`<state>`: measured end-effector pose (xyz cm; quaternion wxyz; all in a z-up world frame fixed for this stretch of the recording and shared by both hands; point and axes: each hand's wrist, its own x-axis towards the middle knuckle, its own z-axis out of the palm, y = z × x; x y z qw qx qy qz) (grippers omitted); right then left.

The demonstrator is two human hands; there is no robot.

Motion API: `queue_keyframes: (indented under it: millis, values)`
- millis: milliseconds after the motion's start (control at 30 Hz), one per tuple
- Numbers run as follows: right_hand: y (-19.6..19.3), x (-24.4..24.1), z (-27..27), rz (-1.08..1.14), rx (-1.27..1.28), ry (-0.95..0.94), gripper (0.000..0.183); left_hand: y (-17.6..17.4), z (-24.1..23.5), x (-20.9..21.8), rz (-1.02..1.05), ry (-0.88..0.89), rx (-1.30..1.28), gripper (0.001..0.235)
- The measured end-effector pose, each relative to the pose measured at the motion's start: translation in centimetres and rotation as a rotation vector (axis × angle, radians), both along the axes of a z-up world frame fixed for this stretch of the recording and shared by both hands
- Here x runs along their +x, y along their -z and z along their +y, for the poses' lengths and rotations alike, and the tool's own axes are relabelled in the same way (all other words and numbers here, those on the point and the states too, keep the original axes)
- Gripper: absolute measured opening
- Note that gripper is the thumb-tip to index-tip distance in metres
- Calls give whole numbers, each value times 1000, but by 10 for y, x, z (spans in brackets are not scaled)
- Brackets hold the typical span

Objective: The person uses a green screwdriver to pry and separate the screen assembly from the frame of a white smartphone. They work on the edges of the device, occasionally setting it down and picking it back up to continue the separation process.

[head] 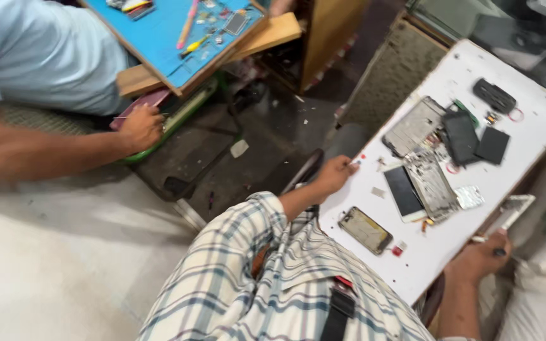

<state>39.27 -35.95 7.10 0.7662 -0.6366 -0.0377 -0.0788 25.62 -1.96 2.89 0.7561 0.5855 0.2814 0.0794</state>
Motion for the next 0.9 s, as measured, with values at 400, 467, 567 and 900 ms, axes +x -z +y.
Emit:
queue_keyframes:
  millis: [400,467,567,900]
  values:
    - [9,-10,-4,-127,-461,145,29,12,-1,-3,-49,89,36,24]
    - [7,-10,-3,-131,-532,197,34,17,2,-3,-60,136,-54,24]
    - [-5,-22,2,-222,-642,225,37,15,5,-8,-87,198,-188,28]
    - [-1,-23,-1,74,-230,97,42,-13,16,-1,-59,229,-380,37]
